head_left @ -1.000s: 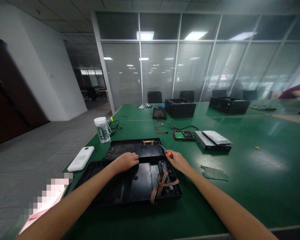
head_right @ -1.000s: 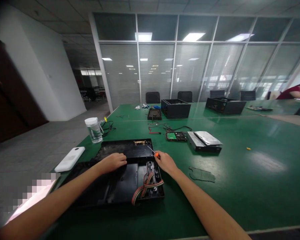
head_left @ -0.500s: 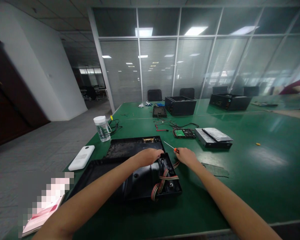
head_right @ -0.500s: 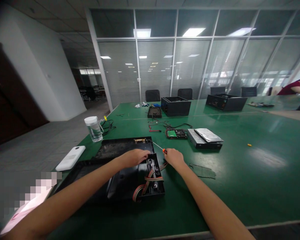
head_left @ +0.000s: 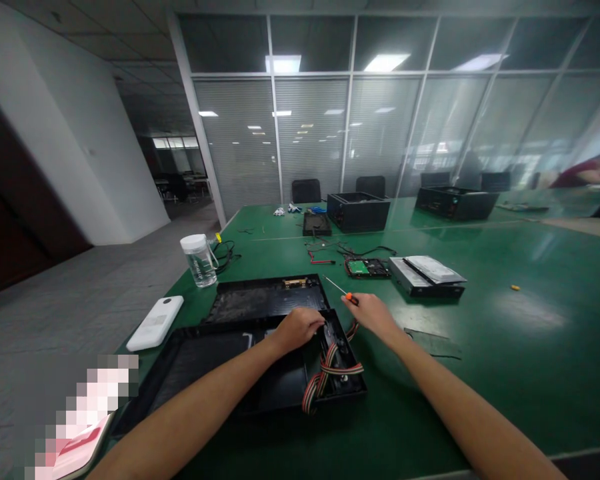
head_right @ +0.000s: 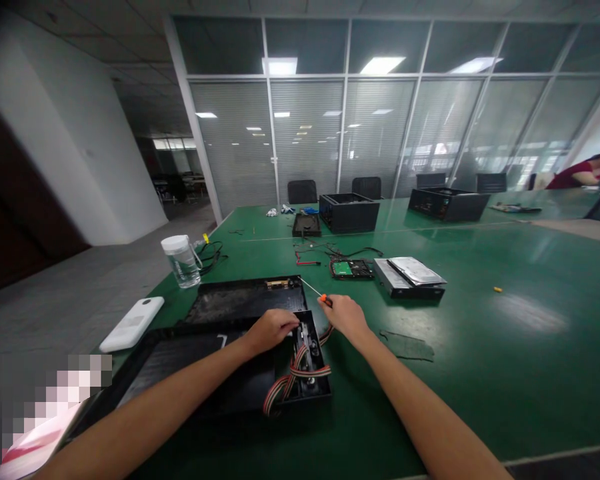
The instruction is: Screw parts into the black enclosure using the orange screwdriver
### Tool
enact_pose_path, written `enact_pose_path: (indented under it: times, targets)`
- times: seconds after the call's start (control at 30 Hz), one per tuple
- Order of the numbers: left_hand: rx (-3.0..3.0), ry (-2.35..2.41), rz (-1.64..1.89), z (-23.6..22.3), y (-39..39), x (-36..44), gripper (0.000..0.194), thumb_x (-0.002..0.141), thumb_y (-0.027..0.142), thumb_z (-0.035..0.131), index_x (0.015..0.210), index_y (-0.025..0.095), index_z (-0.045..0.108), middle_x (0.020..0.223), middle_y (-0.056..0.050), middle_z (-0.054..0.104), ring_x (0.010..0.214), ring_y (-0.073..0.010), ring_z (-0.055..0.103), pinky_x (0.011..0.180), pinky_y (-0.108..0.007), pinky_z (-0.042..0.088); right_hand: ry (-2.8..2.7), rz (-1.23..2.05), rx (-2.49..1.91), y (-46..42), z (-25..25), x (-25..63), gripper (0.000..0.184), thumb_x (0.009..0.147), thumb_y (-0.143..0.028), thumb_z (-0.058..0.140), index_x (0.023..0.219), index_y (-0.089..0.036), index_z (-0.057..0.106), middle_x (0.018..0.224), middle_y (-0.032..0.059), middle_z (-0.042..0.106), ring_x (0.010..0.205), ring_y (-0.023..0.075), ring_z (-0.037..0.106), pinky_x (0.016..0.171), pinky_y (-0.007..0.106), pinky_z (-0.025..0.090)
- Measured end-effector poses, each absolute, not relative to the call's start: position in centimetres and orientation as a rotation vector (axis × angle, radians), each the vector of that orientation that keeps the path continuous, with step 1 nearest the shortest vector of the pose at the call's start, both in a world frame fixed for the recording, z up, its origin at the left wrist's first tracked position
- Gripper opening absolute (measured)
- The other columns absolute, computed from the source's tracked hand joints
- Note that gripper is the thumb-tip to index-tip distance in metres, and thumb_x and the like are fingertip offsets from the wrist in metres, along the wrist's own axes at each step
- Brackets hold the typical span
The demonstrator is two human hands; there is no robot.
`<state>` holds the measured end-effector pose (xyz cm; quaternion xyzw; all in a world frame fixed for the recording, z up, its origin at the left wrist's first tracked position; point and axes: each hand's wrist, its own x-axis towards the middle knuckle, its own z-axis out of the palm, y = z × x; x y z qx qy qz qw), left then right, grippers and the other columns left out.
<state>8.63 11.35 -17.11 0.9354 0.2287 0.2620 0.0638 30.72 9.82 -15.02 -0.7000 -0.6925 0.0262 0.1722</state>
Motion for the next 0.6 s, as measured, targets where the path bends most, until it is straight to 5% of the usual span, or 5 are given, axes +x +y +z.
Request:
enact_pose_path:
  times: [0.13, 0.27, 0.43, 0.6]
  targets:
    - [2.89, 0.664, 0.729, -17.0, 11.0, 8.6, 0.02, 0.087, 0.014, 0.042, 0.087, 0.014, 0.062, 0.089, -0.006, 0.065, 0.086, -0.0158, 0.059, 0.082, -0.027, 0.045, -1.924, 0.187, -1.928, 10.0, -15.2, 31.8, 0.028, 0.079, -0.044, 0.048, 0.089, -0.019, 0.055, 0.079, 0.0075, 0.064, 0.073, 0.0199, 0.059, 0.06, 0.026, 0.037]
    - [2.896, 0.71, 0.695, -16.8, 10.7, 8.5, 0.016, 0.085, 0.014, 0.044, 0.086, 0.014, 0.06, 0.087, -0.006, 0.063, 0.084, -0.0158, 0.057, 0.081, -0.027, 0.044, -1.917, 0.544, -1.647, 10.0, -14.2, 33.7, 0.036, 0.071, -0.026, 0.053, 0.104, -0.016, 0.044, 0.076, 0.0015, 0.059, 0.062, 0.0132, 0.053, 0.057, 0.024, 0.039]
    - [2.935, 0.82, 0.587, -16.6, 10.5, 8.6, 0.018, 0.085, 0.015, 0.044, 0.099, 0.015, 0.056, 0.094, -0.006, 0.061, 0.088, -0.0173, 0.055, 0.083, -0.029, 0.043, -1.707, 0.757, -1.28, 9.3, -11.3, 35.8, 0.028, 0.079, -0.04, 0.045, 0.093, -0.016, 0.052, 0.066, -0.0013, 0.056, 0.048, 0.0095, 0.047, 0.045, 0.022, 0.037]
    - [2.923, 0.874, 0.538, -16.5, 10.3, 9.0, 0.017, 0.086, 0.016, 0.043, 0.098, 0.015, 0.055, 0.094, -0.006, 0.06, 0.089, -0.0174, 0.054, 0.084, -0.03, 0.043, -1.592, 0.446, -1.216, 8.7, -11.2, 35.3, 0.033, 0.08, -0.046, 0.046, 0.067, -0.017, 0.054, 0.049, -0.0043, 0.045, 0.043, 0.0091, 0.04, 0.043, 0.021, 0.032]
